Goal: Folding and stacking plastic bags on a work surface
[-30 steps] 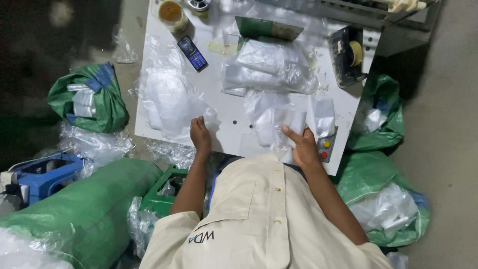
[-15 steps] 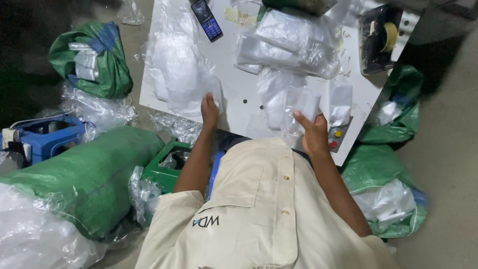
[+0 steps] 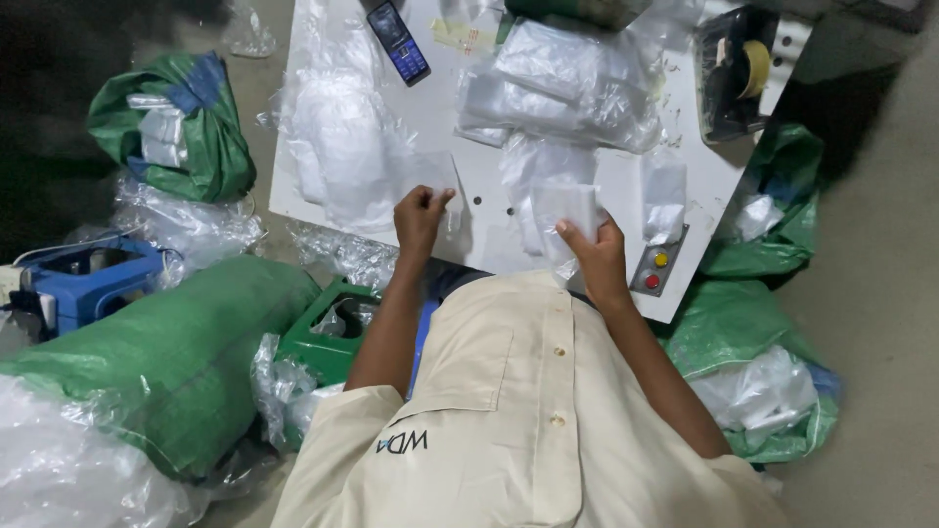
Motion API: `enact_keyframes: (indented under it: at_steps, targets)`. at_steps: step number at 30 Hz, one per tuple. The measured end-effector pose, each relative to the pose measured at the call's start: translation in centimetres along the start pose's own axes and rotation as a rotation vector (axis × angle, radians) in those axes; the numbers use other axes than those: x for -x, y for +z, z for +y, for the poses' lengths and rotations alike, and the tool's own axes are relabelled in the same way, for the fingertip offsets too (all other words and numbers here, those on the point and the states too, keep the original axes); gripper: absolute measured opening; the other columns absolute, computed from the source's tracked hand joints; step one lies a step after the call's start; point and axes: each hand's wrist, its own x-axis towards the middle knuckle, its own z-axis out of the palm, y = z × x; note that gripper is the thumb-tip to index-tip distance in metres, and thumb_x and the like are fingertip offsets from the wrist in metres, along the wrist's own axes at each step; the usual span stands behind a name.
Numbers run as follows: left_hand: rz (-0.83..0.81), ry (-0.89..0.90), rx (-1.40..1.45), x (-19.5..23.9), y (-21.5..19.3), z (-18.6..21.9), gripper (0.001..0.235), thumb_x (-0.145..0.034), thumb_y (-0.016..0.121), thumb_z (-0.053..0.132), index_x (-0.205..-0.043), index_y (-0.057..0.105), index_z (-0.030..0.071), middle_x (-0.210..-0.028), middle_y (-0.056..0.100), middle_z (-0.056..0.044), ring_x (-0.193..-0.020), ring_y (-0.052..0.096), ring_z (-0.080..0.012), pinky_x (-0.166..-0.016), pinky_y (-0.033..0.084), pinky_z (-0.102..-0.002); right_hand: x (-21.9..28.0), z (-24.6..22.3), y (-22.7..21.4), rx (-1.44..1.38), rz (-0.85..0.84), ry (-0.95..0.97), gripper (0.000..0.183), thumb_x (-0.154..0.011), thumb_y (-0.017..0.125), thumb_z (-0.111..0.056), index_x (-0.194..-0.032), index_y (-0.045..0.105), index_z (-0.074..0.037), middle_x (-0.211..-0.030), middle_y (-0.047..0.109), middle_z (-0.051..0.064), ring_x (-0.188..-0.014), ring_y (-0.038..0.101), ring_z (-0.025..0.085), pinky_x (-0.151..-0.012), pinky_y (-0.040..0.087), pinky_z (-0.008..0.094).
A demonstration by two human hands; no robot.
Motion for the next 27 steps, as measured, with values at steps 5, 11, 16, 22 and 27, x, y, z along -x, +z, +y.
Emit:
enact_keyframes:
  at_steps: [5,11,16,22,27]
  targets:
    - [-0.01,-0.036,0.119,-2.8,3.4,-4.7,0.035,-0.088,0.082,0.045,-0.084,0.07,0.013,-0.069,0.071,-0.007,-0.061,0.07,-0.0211,-0.061,0.054,-0.037,0.5,-0.5,-0.1,0.023,-0.018,0.0,0.029,-0.087,0.084,-0.009,-0.11,0.067,-0.01,-0.089,0.067,-0.002,-0.081,0.059,0.004,-0.077,0.057,0.03]
    - [-0.195,0.006,0.605,3.1,4.2,2.6,0.008,-0.091,0.074,0.01,-0.095,0.068,0.005,-0.082,0.066,-0.006,-0.053,0.059,-0.0121,-0.041,0.052,-0.025,-0.3,-0.7,0.6,0.038,-0.16,0.023,0.034,-0.083,0.088,-0.012,-0.111,0.069,-0.011,-0.091,0.07,0.001,-0.081,0.063,0.007,-0.076,0.058,0.03]
    - [-0.451,-0.286,0.976,8.4,4.0,10.2,0.012,-0.09,0.075,0.011,-0.086,0.066,0.006,-0.076,0.062,-0.002,-0.052,0.061,-0.0103,-0.042,0.052,-0.018,-2.1,1.1,0.8,-0.02,-0.223,0.052,0.032,-0.08,0.088,-0.008,-0.106,0.071,-0.01,-0.089,0.072,-0.001,-0.078,0.066,0.009,-0.073,0.058,0.028]
    - [-0.522,-0.345,1.054,6.9,6.8,8.3,0.025,-0.105,0.061,0.037,-0.1,0.065,0.012,-0.083,0.07,0.003,-0.071,0.073,-0.0132,-0.066,0.066,-0.027,-1.1,0.8,-0.6,0.146,-0.051,-0.098,0.041,-0.091,0.081,-0.015,-0.123,0.063,0.003,-0.107,0.071,0.025,-0.105,0.068,0.027,-0.089,0.053,0.049]
    - [-0.246,-0.213,0.766,6.5,11.8,8.1,0.025,-0.105,0.062,0.028,-0.091,0.068,0.008,-0.073,0.067,-0.002,-0.061,0.064,-0.0127,-0.058,0.055,-0.031,-0.3,-2.1,-0.5,0.425,-0.201,-0.217,0.035,-0.094,0.073,-0.018,-0.124,0.069,-0.001,-0.108,0.074,0.025,-0.107,0.071,0.039,-0.087,0.057,0.05]
